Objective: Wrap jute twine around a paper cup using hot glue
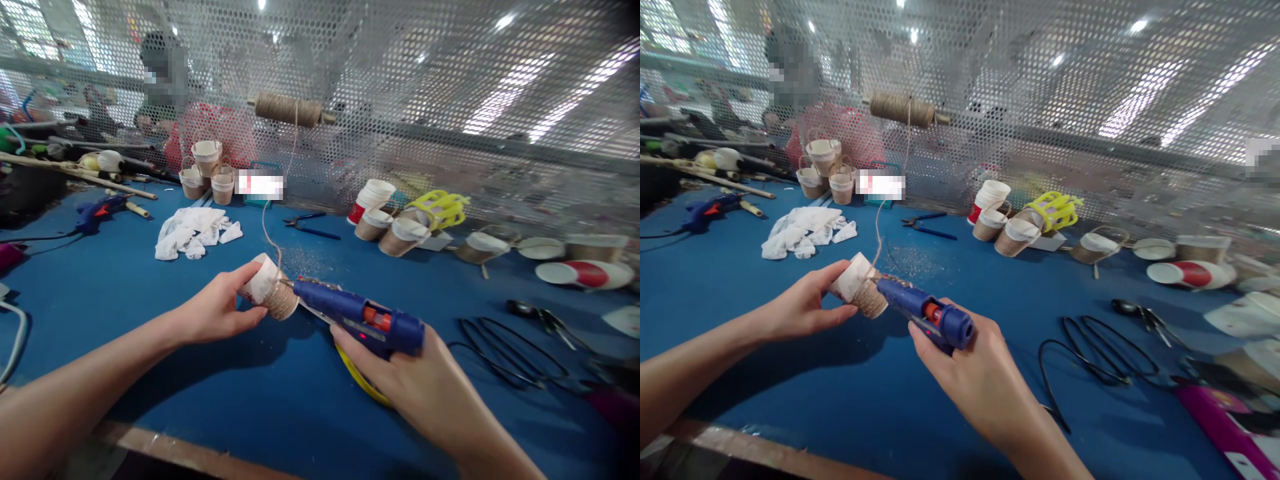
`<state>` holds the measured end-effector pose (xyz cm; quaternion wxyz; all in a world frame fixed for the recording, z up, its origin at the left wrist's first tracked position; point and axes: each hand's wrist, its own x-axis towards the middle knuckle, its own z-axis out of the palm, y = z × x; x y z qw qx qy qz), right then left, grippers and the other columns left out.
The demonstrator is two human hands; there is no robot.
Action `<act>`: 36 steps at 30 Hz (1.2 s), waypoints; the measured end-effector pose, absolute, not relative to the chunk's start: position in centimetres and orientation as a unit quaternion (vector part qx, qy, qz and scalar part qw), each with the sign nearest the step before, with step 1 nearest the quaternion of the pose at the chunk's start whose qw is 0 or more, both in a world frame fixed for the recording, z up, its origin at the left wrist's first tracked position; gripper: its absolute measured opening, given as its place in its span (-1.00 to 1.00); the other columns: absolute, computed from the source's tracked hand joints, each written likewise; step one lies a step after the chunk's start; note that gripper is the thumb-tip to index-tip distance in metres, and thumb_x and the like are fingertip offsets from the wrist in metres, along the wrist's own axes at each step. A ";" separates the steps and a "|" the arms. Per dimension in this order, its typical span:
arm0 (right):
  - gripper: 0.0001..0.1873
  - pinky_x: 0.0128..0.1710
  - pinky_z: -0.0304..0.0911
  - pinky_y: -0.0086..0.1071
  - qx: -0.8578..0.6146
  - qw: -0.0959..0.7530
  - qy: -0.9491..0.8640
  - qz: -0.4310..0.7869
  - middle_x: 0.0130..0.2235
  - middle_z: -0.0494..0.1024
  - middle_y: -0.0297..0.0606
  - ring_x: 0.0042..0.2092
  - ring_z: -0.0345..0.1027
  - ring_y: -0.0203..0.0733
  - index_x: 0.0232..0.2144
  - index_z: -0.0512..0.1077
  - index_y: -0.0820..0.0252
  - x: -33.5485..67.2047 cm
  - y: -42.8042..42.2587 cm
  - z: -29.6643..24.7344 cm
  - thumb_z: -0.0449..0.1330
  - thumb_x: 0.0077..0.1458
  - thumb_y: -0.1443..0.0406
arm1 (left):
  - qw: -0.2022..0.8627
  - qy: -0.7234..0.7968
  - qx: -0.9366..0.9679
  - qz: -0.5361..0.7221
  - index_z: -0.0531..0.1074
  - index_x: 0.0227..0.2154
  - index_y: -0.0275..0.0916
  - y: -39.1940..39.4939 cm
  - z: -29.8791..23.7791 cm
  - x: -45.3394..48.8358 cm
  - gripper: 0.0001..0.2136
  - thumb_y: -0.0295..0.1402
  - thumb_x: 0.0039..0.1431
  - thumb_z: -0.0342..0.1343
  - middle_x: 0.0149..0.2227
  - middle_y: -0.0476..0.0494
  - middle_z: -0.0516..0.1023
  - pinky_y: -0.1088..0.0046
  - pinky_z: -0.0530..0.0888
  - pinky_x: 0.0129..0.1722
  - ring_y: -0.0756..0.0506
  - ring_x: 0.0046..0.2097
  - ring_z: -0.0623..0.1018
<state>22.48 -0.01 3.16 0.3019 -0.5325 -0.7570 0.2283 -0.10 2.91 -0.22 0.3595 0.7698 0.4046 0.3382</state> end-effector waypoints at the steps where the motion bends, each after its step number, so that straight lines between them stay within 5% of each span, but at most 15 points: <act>1: -0.88 -0.63 0.23 -0.46 -0.532 0.295 -0.756 0.242 -0.52 0.49 -0.34 -0.51 0.33 -0.26 -0.49 0.39 0.20 22.5 0.1 3.2 0.15 -0.04 0.25 | 0.358 0.404 0.770 0.339 0.28 -0.12 -0.34 2.9 -0.2 -0.1 -0.69 -0.45 0.02 0.06 -0.22 -0.16 0.48 0.43 0.41 -0.21 -0.08 -0.24 0.47; 16: -0.84 -0.67 0.11 -0.43 -0.536 0.308 -0.712 0.334 -0.76 0.23 -0.50 -0.70 0.09 -0.36 -0.55 0.32 0.17 23.3 2.3 3.5 0.16 -0.06 0.22 | 0.339 0.410 0.779 0.332 0.31 -0.21 -0.33 3.1 -0.2 -0.2 -0.75 -0.48 -0.03 0.05 -0.33 -0.08 0.45 0.49 0.39 -0.30 -0.02 -0.32 0.44; 21: -0.81 -0.44 0.23 -0.40 -0.635 0.338 -0.617 0.319 -0.49 0.48 -0.29 -0.45 0.32 -0.28 -0.54 0.36 0.22 24.3 5.6 3.0 0.18 -0.04 0.21 | 0.319 0.425 0.779 0.332 0.32 -0.22 -0.35 3.3 -0.2 -0.4 -0.74 -0.45 -0.04 0.04 -0.33 -0.08 0.45 0.47 0.37 -0.29 -0.02 -0.33 0.42; 25: -0.72 -0.42 0.26 -0.40 -0.683 0.283 -0.586 0.331 -0.50 0.45 -0.24 -0.49 0.30 -0.33 -0.57 0.35 0.29 24.6 8.4 1.7 0.06 0.12 0.25 | 0.309 0.439 0.779 0.324 0.34 -0.22 -0.36 3.4 0.0 -0.3 -0.73 -0.44 -0.05 0.03 -0.33 -0.10 0.46 0.43 0.37 -0.28 -0.05 -0.33 0.42; 31: -0.69 -0.22 0.31 -0.21 -0.734 0.232 -0.548 0.327 -0.08 0.38 -0.18 -0.17 0.34 -0.19 -0.08 0.30 0.23 24.6 11.1 -0.3 0.06 0.14 0.22 | 0.312 0.447 0.776 0.317 0.31 -0.16 -0.38 3.3 0.3 -0.2 -0.68 -0.40 -0.04 0.03 -0.32 -0.13 0.48 0.42 0.37 -0.26 -0.07 -0.31 0.44; 36: -0.77 -0.13 0.25 -0.19 -0.713 0.260 -0.572 0.311 -0.05 0.38 -0.14 -0.08 0.29 -0.14 -0.18 0.37 0.23 23.8 11.0 0.3 0.09 0.12 0.26 | 0.299 0.436 0.787 0.319 0.31 -0.18 -0.35 3.2 0.3 -0.3 -0.71 -0.40 -0.02 0.03 -0.32 -0.11 0.47 0.45 0.38 -0.27 -0.05 -0.33 0.43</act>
